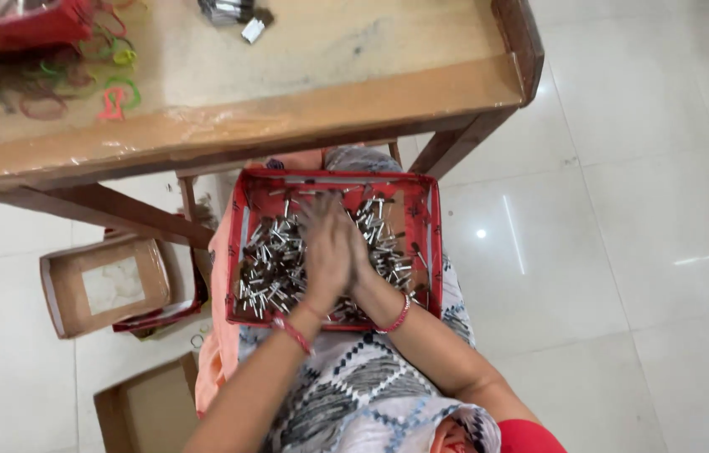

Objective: Sorting and aligning small makeup brushes into batches on a table and in a tray.

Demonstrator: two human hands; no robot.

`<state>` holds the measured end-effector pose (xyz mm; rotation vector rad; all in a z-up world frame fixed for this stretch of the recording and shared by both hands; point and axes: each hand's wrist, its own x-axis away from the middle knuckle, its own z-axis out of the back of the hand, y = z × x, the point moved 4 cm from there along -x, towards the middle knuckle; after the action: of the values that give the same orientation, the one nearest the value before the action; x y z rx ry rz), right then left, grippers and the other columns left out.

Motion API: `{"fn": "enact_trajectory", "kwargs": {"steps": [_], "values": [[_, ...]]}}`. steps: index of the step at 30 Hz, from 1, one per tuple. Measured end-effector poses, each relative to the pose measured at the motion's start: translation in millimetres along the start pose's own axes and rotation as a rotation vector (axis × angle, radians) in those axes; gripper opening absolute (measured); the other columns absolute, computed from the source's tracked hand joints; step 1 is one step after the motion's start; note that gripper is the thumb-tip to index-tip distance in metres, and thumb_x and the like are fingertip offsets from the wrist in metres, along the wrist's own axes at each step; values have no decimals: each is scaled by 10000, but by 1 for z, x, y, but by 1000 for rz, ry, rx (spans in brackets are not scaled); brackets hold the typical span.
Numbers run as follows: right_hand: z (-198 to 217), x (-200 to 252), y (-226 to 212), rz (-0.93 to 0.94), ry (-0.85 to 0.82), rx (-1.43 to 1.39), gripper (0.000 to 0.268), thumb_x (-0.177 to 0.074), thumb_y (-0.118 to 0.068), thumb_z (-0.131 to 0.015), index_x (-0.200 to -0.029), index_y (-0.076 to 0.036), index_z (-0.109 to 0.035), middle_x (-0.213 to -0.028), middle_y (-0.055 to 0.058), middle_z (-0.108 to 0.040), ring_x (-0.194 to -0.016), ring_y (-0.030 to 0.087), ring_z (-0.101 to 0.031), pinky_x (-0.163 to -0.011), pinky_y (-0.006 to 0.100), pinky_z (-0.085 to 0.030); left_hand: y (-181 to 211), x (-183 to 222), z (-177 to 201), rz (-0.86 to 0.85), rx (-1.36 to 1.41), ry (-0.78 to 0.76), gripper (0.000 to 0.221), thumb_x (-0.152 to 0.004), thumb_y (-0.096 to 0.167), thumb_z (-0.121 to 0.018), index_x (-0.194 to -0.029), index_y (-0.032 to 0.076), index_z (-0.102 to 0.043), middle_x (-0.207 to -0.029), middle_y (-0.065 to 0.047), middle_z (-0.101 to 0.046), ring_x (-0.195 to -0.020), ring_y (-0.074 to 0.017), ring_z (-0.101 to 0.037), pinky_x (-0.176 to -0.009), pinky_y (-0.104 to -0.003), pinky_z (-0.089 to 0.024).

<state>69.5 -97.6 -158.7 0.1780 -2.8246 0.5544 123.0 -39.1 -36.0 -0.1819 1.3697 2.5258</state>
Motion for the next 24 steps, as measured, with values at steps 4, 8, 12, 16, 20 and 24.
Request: {"fn": "enact_trajectory", "kwargs": {"steps": [4,8,12,16,20,24], "values": [[-28,19,-5,101,-54,59,724,-1052,-473,-434,-1639,-84,-267,-1684,154,-300,-1542,314,-301,-1253,454,-272,-5,7,1,21,-33,-20,526,-1061,306,-403,-1510,51,-505,-1613,-210,-446,-1547,-432,-311,-1289,-512,-198],[-20,10,-16,70,11,-45,626,-1052,-454,-416,-1563,-93,-399,-1589,108,-441,-1454,254,-415,-1214,402,-332,4,-4,-3,16,-25,-33,522,-1060,304,-404,-1504,48,-505,-1613,-198,-446,-1543,-416,-309,-1285,-507,-196],[-21,27,-3,51,138,-58,551,-1068,-455,-408,-1475,-89,-473,-1446,100,-541,-1325,231,-515,-1151,396,-391,2,29,-10,59,14,-129,519,-1044,288,-423,-1491,41,-516,-1606,-188,-438,-1534,-386,-340,-1293,-494,-221],[-29,14,-19,81,60,-51,528,-1077,-434,-413,-1479,-102,-492,-1433,86,-566,-1309,216,-535,-1148,367,-403,8,14,-11,-5,-30,-121,498,-1061,277,-418,-1489,52,-534,-1622,-198,-404,-1537,-411,-295,-1278,-524,-166],[-72,40,-20,88,155,21,585,-1040,-443,-415,-1510,-95,-449,-1503,98,-523,-1355,238,-504,-1161,380,-387,0,13,2,56,-69,-105,491,-1073,297,-401,-1494,81,-533,-1626,-188,-426,-1553,-394,-311,-1298,-490,-193],[-25,15,-15,63,150,31,626,-1072,-460,-398,-1555,-62,-402,-1542,135,-483,-1384,263,-471,-1178,392,-366,8,13,-11,43,-22,-101,493,-1071,305,-401,-1493,87,-534,-1624,-189,-433,-1555,-388,-312,-1299,-481,-198]]}}
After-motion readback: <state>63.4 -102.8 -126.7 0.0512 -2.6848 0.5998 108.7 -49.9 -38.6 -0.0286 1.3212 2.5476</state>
